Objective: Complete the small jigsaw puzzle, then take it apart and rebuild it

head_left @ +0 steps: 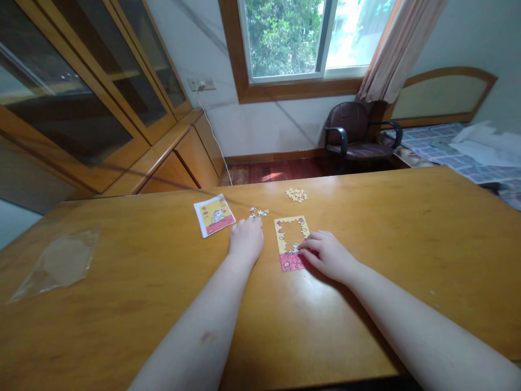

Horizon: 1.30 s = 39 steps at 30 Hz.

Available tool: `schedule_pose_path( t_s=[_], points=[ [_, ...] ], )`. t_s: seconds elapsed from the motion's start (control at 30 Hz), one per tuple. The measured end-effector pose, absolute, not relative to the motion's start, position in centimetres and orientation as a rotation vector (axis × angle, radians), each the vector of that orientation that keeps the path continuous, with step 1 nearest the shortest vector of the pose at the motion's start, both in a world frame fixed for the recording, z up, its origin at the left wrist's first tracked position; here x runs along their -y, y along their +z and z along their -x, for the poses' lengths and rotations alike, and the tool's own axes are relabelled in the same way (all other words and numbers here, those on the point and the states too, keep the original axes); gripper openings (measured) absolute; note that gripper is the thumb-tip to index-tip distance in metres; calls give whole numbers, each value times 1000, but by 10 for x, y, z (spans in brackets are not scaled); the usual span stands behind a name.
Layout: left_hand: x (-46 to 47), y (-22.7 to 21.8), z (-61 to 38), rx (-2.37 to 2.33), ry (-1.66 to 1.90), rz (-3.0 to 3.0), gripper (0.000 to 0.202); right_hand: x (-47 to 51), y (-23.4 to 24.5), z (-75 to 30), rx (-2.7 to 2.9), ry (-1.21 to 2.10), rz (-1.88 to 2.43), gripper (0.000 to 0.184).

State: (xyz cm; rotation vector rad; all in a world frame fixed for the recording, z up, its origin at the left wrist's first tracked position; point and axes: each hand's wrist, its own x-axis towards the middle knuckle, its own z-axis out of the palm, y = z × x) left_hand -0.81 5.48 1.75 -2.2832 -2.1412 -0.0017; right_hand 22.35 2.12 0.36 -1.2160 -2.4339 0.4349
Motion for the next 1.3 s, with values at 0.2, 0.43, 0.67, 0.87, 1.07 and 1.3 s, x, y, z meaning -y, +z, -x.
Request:
schedule_pose_path(
  t_s=[0.2, 0.43, 0.67, 0.87, 1.07, 1.3],
  points=[
    [-54, 18, 9, 2261, 69, 2166, 22, -22, 3, -223, 2410, 437, 1205, 20],
    [-58, 11, 7, 2257, -56, 2177, 26, -22, 4, -224, 2403, 432, 1202, 19],
    [-66, 8, 9, 2347, -121, 2216, 20, -23, 3, -224, 2410, 433, 1188, 20],
    [-62, 13, 11, 2440, -17, 2265, 17, -23, 3, -224, 2421, 437, 1161, 22],
    [-60, 15, 11, 2473, 88, 2305, 17, -23, 1, -224, 2429, 442, 1138, 23],
    [-61, 13, 12, 2467, 37, 2391, 15, -23, 2, -224, 2438, 450, 1135, 24]
  ],
)
